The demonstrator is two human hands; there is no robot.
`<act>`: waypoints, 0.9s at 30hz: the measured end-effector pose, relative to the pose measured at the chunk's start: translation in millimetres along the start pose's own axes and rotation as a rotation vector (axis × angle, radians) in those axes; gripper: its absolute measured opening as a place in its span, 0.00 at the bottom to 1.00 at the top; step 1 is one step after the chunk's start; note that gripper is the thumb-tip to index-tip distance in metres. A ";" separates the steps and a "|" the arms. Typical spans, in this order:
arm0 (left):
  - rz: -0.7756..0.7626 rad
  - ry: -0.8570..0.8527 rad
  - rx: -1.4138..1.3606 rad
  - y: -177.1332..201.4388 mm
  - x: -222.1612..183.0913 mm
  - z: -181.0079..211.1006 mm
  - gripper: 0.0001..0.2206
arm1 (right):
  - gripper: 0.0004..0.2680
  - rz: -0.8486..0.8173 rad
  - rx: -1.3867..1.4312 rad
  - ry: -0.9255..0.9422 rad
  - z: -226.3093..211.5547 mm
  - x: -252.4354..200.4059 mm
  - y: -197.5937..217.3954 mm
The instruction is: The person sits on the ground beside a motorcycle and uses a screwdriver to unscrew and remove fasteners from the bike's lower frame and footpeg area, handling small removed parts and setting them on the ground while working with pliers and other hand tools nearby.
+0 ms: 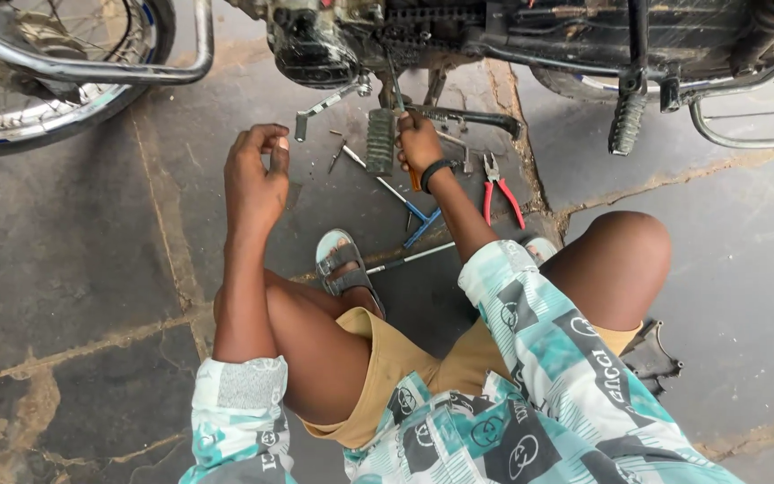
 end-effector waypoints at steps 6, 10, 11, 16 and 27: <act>0.023 0.089 -0.002 7.1 -5.6 -10.7 0.07 | 0.13 0.194 -0.500 0.331 44.7 42.2 32.0; 0.067 0.009 0.008 15.0 -1.2 -14.6 0.06 | 0.16 0.385 -0.721 0.644 81.8 57.5 74.8; 0.062 0.002 0.004 13.8 -1.5 -14.2 0.07 | 0.12 0.316 -0.515 0.338 70.2 31.4 76.3; 0.037 -0.023 -0.015 7.7 1.5 0.1 0.06 | 0.10 0.128 -0.129 0.078 35.6 -20.5 48.7; -0.058 0.090 -0.010 -4.6 10.0 5.4 0.07 | 0.11 0.105 -0.274 0.076 21.5 -6.5 28.0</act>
Point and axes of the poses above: each hand's wrist, its own x-axis towards the middle knuckle, its own y-axis out of the back of the hand, z = x × y, the point moved 5 cm from there along x, towards the middle knuckle, and after that the axes turned 7 degrees about -z, right-handed, at the moved point
